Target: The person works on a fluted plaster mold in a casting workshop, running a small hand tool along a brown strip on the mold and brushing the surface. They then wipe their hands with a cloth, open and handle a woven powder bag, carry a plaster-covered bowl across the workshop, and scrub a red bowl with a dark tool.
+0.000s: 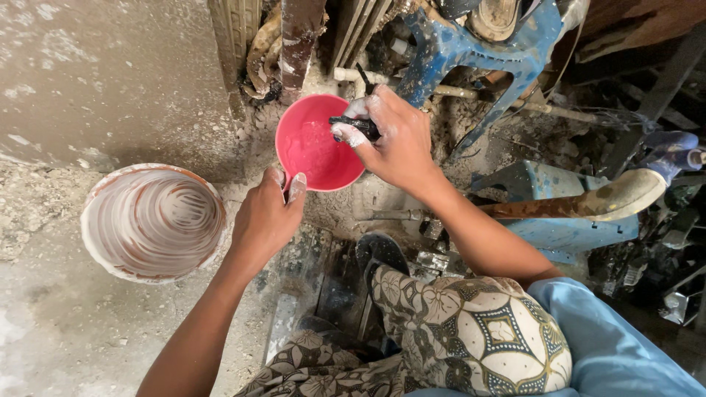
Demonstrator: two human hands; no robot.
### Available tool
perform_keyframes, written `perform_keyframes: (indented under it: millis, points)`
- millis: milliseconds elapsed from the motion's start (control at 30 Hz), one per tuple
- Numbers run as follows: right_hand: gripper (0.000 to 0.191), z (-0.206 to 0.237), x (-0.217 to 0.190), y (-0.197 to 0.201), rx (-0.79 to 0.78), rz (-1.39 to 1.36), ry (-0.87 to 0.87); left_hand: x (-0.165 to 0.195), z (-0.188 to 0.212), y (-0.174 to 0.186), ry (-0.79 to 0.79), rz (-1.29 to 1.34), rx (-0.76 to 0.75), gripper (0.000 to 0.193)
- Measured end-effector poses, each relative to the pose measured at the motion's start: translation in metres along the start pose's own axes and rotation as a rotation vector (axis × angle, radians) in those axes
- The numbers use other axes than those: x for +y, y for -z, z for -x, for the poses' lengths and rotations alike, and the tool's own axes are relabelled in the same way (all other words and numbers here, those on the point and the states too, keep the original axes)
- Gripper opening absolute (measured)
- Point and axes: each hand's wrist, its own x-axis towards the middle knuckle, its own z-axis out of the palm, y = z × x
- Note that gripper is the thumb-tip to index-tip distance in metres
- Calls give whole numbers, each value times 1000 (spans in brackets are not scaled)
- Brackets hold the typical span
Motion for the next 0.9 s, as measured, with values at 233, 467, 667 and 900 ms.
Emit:
perform_keyframes:
  millis: [233,467,667,900]
  points:
    - [25,-1,0,0,-1,17,4,4,2,4,6,4,-10,42]
    - [26,1,3,-2,6,15,15,6,2,6,36,-21,-43,43]
    - [25,1,5,-3,16,11,24,6,-1,5,14,-29,-22,44]
    - [25,0,4,-2,14,-19,22,3,-4,3,17,-34,-25,45]
